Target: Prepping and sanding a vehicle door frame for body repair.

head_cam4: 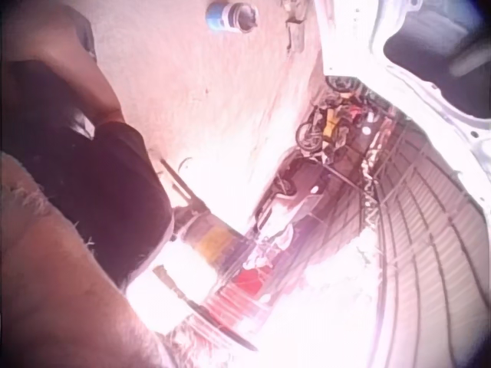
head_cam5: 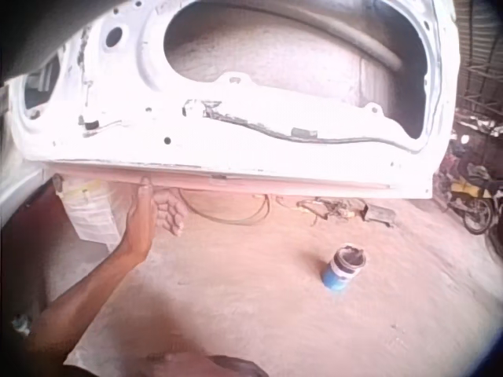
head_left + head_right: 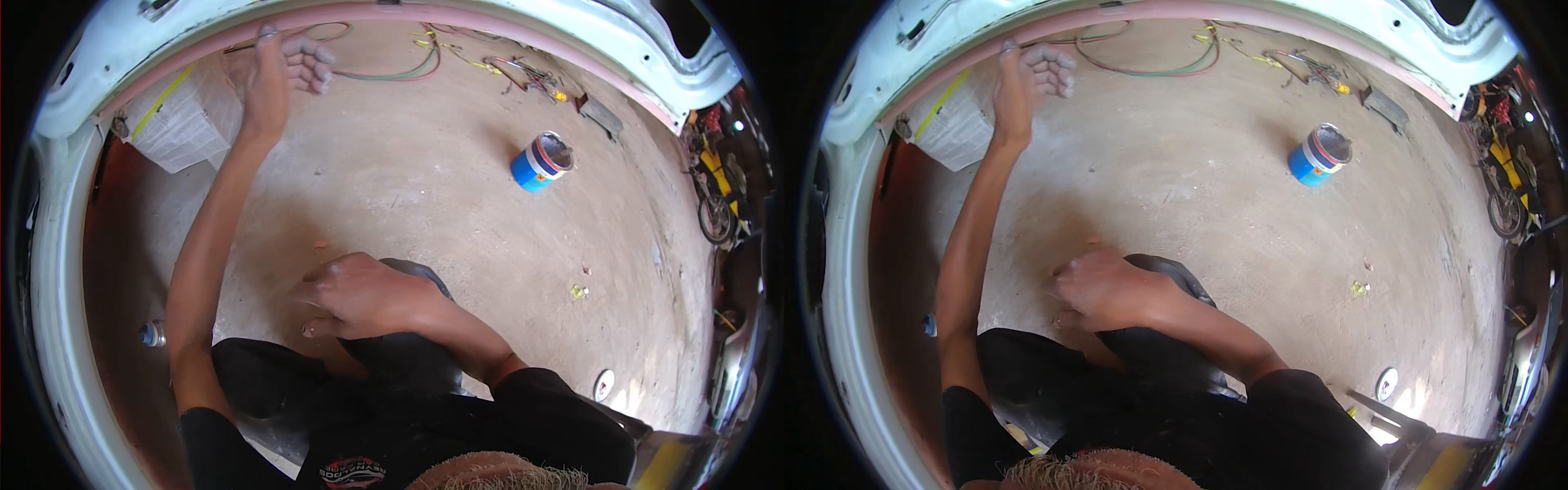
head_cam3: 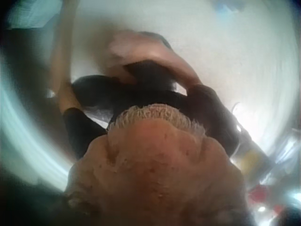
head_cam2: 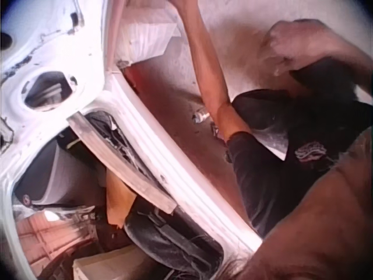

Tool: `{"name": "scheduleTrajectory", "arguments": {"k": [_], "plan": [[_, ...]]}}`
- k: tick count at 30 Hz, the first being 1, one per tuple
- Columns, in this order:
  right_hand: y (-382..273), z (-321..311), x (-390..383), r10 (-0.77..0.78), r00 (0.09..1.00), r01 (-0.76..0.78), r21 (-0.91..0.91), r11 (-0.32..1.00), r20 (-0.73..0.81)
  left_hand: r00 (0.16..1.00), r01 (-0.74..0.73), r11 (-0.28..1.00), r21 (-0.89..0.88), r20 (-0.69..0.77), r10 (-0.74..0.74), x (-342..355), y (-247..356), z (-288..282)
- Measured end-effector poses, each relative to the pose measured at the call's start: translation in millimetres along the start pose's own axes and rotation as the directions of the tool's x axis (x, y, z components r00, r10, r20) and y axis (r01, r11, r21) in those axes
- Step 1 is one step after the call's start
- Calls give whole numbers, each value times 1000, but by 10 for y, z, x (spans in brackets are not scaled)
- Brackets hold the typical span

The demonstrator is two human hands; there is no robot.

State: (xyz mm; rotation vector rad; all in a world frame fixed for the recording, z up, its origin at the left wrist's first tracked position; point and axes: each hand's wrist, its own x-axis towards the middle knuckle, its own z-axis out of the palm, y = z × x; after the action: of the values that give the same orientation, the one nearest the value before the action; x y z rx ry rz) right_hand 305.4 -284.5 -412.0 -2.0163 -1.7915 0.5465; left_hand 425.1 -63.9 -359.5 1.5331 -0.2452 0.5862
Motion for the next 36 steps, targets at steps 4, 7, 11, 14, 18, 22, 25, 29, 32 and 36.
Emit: {"name": "scheduleTrajectory", "arguments": {"k": [4, 7, 11, 14, 18, 22, 25, 29, 32, 36], "plan": [[-51, -67, -19, 30, 999, -29, -44, 999, 15, 987, -80, 783, 617, 161, -26, -28, 13, -174], [-67, -87, -57, 18, 999, -19, 21, 1000, 31, 897, -165, 478, 863, 333, -291, -67, -134, -367], [-34, -32, -106, -3, 999, 8, 97, 995, -53, 634, -127, 412, 902, 393, -666, -137, -343, -476], [-20, -73, -130, -27, 996, 36, 105, 994, -83, 628, -69, 472, 879, 406, -664, -110, -270, -348], [-32, -74, -141, -50, 994, 59, 88, 994, -95, 672, -112, 467, 877, 413, -615, -108, -141, -222], [-61, -86, -161, -45, 995, 54, 92, 994, -90, 665, -126, 486, 865, 437, -605, -115, -112, -176], [-64, -63, -173, -53, 991, 65, 97, 993, -124, 655, -121, 469, 875, 425, -625, -148, -106, -174], [-43, -28, -205, -47, 989, 61, 96, 994, -139, 642, -157, 435, 887, 426, -637, -167, -130, -144], [3, -12, -200, -46, 987, 65, 121, 990, -152, 636, -79, 453, 888, 395, -663, -144, -100, -92], [-37, -127, -159, -54, 995, 72, 218, 973, -85, 663, 61, 477, 877, 322, -676, -175, -159, -288]]}}
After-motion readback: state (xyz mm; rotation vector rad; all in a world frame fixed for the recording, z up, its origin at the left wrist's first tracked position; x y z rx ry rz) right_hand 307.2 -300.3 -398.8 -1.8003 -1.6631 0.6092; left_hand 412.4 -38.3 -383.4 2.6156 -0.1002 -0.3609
